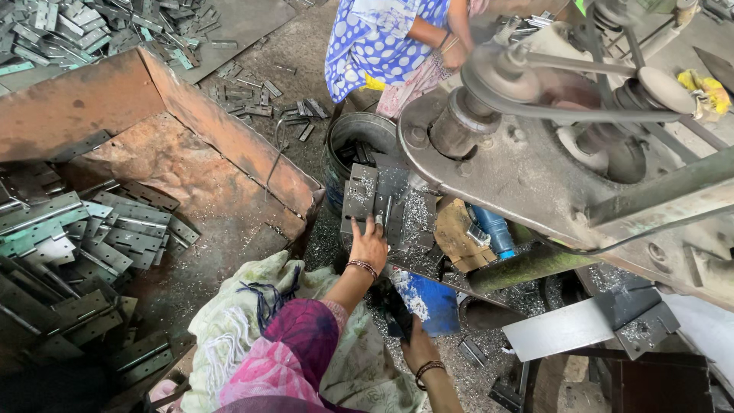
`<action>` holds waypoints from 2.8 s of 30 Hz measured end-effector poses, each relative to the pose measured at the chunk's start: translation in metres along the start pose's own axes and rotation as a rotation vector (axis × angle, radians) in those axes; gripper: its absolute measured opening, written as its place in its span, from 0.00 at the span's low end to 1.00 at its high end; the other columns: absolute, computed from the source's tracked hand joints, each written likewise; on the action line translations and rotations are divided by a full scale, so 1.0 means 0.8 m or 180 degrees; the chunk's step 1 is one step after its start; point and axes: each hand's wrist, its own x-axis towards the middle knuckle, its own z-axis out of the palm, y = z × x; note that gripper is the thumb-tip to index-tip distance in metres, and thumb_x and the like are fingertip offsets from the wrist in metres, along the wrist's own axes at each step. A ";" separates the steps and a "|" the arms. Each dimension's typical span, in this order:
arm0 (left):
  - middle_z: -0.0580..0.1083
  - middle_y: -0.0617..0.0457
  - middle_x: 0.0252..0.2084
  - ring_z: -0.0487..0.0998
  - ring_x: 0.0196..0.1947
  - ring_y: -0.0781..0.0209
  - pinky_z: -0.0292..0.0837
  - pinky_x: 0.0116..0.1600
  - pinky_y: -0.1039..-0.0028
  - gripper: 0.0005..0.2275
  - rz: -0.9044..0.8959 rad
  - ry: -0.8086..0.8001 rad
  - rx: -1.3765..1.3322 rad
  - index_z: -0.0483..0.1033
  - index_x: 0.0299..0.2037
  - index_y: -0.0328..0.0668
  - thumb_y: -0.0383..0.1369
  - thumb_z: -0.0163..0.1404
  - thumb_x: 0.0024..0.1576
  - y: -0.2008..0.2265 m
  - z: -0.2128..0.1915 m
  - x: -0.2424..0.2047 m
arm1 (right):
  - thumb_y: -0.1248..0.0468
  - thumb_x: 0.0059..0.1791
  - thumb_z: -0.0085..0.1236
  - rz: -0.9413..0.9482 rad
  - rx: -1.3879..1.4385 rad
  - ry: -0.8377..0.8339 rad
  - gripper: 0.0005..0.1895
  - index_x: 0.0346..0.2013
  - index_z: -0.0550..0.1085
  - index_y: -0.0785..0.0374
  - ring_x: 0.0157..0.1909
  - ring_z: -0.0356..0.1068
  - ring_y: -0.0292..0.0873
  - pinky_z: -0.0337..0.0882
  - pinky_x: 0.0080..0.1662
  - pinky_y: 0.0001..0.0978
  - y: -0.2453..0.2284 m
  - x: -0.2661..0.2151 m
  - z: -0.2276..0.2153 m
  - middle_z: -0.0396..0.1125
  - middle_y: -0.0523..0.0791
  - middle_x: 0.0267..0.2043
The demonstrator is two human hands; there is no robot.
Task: The person operates a manual press machine to shape metal pieces. They repeatedly pick up metal pieces, place them into the press, and remove the processed pieces, placing them into a nearby container.
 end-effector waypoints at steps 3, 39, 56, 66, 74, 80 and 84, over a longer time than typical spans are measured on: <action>0.60 0.47 0.71 0.46 0.75 0.41 0.37 0.69 0.27 0.19 -0.0025 0.0088 -0.0065 0.75 0.59 0.44 0.40 0.37 0.65 0.001 -0.002 -0.002 | 0.64 0.51 0.54 0.0102 0.0146 0.0022 0.42 0.74 0.42 0.58 0.52 0.73 0.62 0.74 0.53 0.50 0.002 0.009 0.032 0.71 0.62 0.51; 0.58 0.52 0.73 0.46 0.76 0.41 0.38 0.70 0.28 0.20 -0.0315 0.0141 -0.0273 0.74 0.61 0.43 0.41 0.35 0.66 -0.007 -0.003 0.038 | 0.62 0.51 0.52 -0.0106 -0.0062 -0.0312 0.40 0.71 0.42 0.61 0.48 0.75 0.61 0.74 0.51 0.50 0.008 0.006 -0.015 0.73 0.62 0.47; 0.58 0.50 0.74 0.44 0.76 0.39 0.40 0.69 0.28 0.19 -0.0037 0.0093 -0.0229 0.76 0.59 0.44 0.39 0.35 0.66 -0.015 0.007 0.009 | 0.61 0.50 0.55 -0.0020 -0.0319 -0.0104 0.30 0.63 0.54 0.61 0.47 0.75 0.63 0.73 0.50 0.53 0.001 -0.006 -0.040 0.73 0.61 0.44; 0.54 0.52 0.75 0.41 0.76 0.39 0.38 0.70 0.29 0.20 -0.0109 0.0011 -0.0334 0.73 0.61 0.49 0.40 0.34 0.65 -0.024 0.010 0.034 | 0.60 0.51 0.54 0.0482 0.0039 -0.0307 0.45 0.74 0.38 0.60 0.53 0.75 0.60 0.74 0.54 0.50 -0.005 0.025 0.061 0.72 0.60 0.50; 0.53 0.52 0.77 0.41 0.77 0.39 0.35 0.70 0.27 0.20 -0.0016 -0.0219 -0.0254 0.70 0.66 0.50 0.39 0.33 0.67 -0.029 -0.002 0.036 | 0.62 0.48 0.56 -0.0025 0.0017 -0.0236 0.41 0.71 0.46 0.61 0.50 0.75 0.61 0.75 0.52 0.48 0.006 0.014 -0.002 0.72 0.62 0.48; 0.52 0.54 0.78 0.41 0.77 0.40 0.36 0.69 0.28 0.20 -0.0219 -0.0164 -0.0181 0.71 0.65 0.50 0.38 0.35 0.65 -0.030 -0.006 0.074 | 0.61 0.49 0.57 -0.0279 -0.0276 -0.0258 0.33 0.63 0.53 0.67 0.45 0.76 0.63 0.75 0.47 0.52 0.019 0.014 -0.017 0.73 0.62 0.42; 0.53 0.54 0.77 0.40 0.77 0.39 0.35 0.69 0.27 0.20 -0.0194 -0.0135 -0.0115 0.70 0.66 0.50 0.38 0.35 0.66 -0.036 -0.009 0.083 | 0.64 0.48 0.56 0.0047 0.0058 0.0117 0.39 0.69 0.47 0.64 0.46 0.74 0.65 0.73 0.49 0.54 0.008 0.021 0.029 0.73 0.63 0.41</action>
